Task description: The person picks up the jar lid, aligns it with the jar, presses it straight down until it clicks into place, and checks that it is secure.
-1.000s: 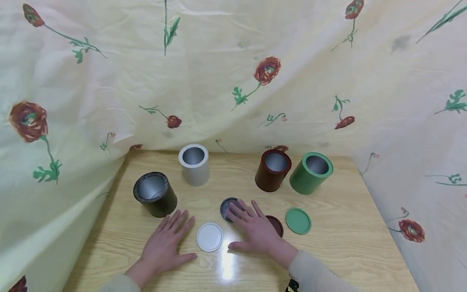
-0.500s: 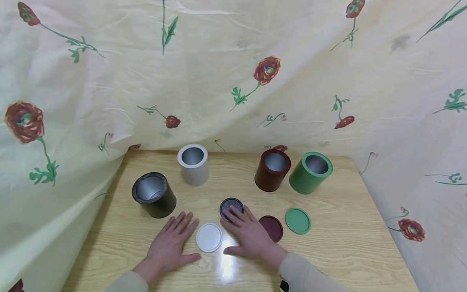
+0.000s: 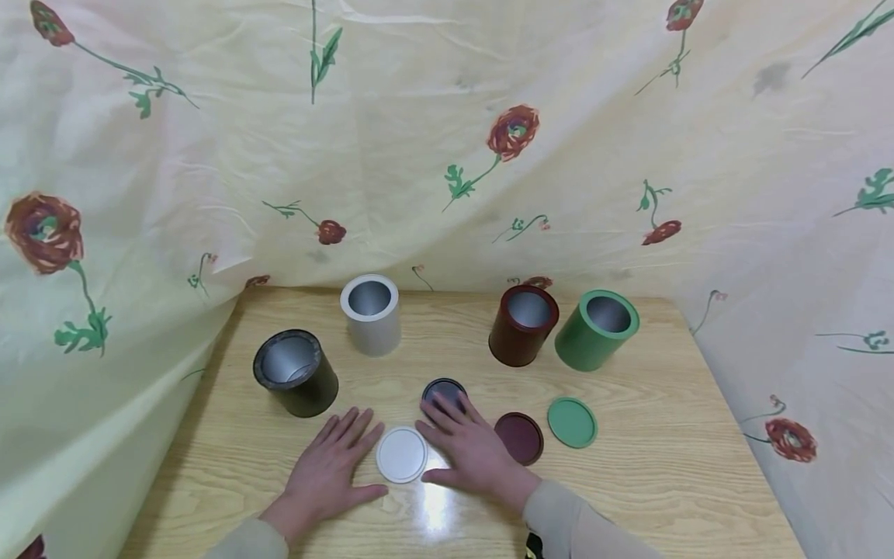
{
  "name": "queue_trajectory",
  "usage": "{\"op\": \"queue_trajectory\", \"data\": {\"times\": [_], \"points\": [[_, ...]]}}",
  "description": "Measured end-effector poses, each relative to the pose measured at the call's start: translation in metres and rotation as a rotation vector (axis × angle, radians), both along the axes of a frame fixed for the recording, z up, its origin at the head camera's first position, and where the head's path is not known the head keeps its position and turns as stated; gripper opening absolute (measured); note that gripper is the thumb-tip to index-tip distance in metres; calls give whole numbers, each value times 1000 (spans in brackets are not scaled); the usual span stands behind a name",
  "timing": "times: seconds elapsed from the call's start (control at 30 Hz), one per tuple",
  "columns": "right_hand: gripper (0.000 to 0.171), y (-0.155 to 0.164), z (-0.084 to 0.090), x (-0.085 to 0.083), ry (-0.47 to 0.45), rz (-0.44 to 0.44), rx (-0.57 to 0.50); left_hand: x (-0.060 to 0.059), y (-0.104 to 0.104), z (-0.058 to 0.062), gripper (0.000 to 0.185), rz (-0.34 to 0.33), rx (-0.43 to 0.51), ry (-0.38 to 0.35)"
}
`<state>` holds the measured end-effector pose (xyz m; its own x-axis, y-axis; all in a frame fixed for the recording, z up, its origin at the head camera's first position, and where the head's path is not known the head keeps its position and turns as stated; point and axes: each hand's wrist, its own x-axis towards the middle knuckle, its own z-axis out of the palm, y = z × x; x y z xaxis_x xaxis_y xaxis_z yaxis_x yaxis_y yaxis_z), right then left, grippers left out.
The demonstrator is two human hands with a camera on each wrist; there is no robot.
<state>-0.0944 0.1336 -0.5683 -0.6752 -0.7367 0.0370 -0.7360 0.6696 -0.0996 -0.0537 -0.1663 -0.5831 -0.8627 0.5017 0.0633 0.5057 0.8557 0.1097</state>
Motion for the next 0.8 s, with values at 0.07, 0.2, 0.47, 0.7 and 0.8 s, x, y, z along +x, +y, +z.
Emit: {"op": "queue_trajectory", "data": {"times": [0.07,0.2,0.47,0.7,0.8], "points": [[81,-2,0,-1,6,-1,9,0,1,-1,94,-2,14,20],[82,-4,-2,-3,11,-4,17,0,2,-4,91,-8,31,72],[83,-7,-6,-6,-27,-6,-15,-3,5,-3,91,-5,31,50],[85,-7,-9,-9,-87,24,-98,-3,7,-6,91,-10,47,87],[85,-7,-10,-10,-109,30,-118,-4,8,-7,90,-8,51,84]]}}
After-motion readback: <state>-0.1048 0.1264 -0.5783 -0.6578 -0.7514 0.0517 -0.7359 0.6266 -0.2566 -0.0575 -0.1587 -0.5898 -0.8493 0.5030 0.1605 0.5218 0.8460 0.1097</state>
